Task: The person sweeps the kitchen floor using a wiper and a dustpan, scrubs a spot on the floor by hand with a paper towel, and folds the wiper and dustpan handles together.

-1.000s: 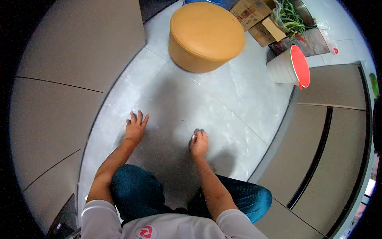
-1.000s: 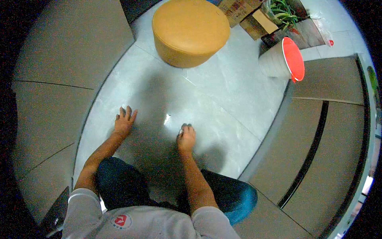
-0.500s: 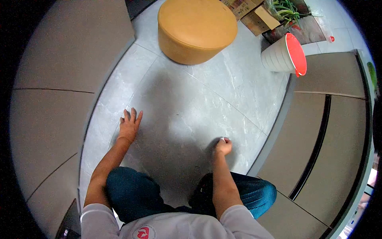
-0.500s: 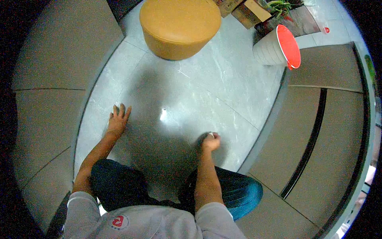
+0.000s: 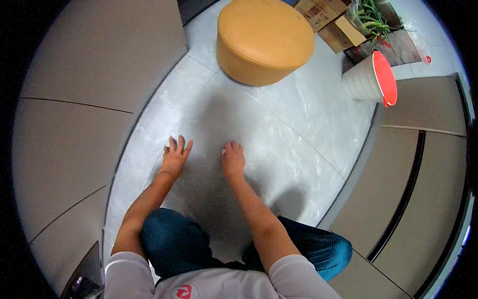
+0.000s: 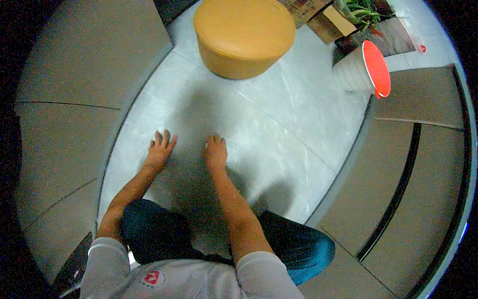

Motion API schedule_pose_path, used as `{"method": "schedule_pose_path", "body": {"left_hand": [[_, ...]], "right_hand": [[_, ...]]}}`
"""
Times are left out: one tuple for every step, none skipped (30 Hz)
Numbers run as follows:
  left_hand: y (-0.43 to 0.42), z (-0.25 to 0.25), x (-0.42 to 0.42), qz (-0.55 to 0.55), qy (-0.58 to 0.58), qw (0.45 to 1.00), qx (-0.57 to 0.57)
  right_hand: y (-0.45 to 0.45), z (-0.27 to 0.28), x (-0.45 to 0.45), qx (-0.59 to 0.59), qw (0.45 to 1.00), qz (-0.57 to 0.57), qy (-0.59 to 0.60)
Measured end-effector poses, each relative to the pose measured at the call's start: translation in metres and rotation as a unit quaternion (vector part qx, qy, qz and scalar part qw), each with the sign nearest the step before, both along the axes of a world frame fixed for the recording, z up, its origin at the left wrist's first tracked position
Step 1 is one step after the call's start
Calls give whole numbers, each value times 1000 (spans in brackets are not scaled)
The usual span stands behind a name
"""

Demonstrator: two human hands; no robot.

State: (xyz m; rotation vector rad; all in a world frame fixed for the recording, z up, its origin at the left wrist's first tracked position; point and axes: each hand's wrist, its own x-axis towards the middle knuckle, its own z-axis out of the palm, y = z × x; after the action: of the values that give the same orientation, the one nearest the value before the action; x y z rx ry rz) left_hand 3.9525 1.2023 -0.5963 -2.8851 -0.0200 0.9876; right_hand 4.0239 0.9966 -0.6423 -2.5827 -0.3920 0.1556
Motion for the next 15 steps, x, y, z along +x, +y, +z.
{"method": "schedule_pose_path", "body": {"left_hand": [[0,-1,-1,3,-7,1000,-9],[2,-3,0,6,-18,1000,-18],[2,-5,0,8,-21,1000,-18],[2,-8,-1,4,-23,1000,-11],[3,-7,-2,-1,-25,1000,-4],[3,-7,-3,1,-25,1000,-5],[2,-6,-3,-6,-32,999,-1],[2,-5,-4,-12,-39,999,4],[3,-14,-7,-14,-35,999,2],[5,-31,-10,-2,-71,997,3],[2,-29,-9,8,-104,995,2],[3,-28,-10,-1,-94,996,-5],[1,-1,-2,-3,-50,999,-4],[-1,11,1,-3,-10,1000,0],[-2,8,0,-9,-6,1000,-4]], "right_hand": [[-4,-5,-10,-21,999,39,17],[-8,-6,-17,-42,996,79,30],[-14,-6,-25,-43,995,82,27],[-23,-2,-35,-41,994,97,42],[-31,1,-44,-39,991,111,59],[-41,-2,-51,-40,991,113,59],[-53,-8,-57,-4,992,88,88],[-66,-14,-65,33,991,63,117],[-81,-22,-76,105,989,-52,91],[-96,-24,-87,171,968,-170,64],[-115,-18,-97,168,938,-283,106],[-135,-12,-109,162,892,-396,145],[-131,35,-109,110,838,-498,196],[-142,37,-126,53,805,-549,217],[-153,34,-143,-2,770,-594,234]]}}
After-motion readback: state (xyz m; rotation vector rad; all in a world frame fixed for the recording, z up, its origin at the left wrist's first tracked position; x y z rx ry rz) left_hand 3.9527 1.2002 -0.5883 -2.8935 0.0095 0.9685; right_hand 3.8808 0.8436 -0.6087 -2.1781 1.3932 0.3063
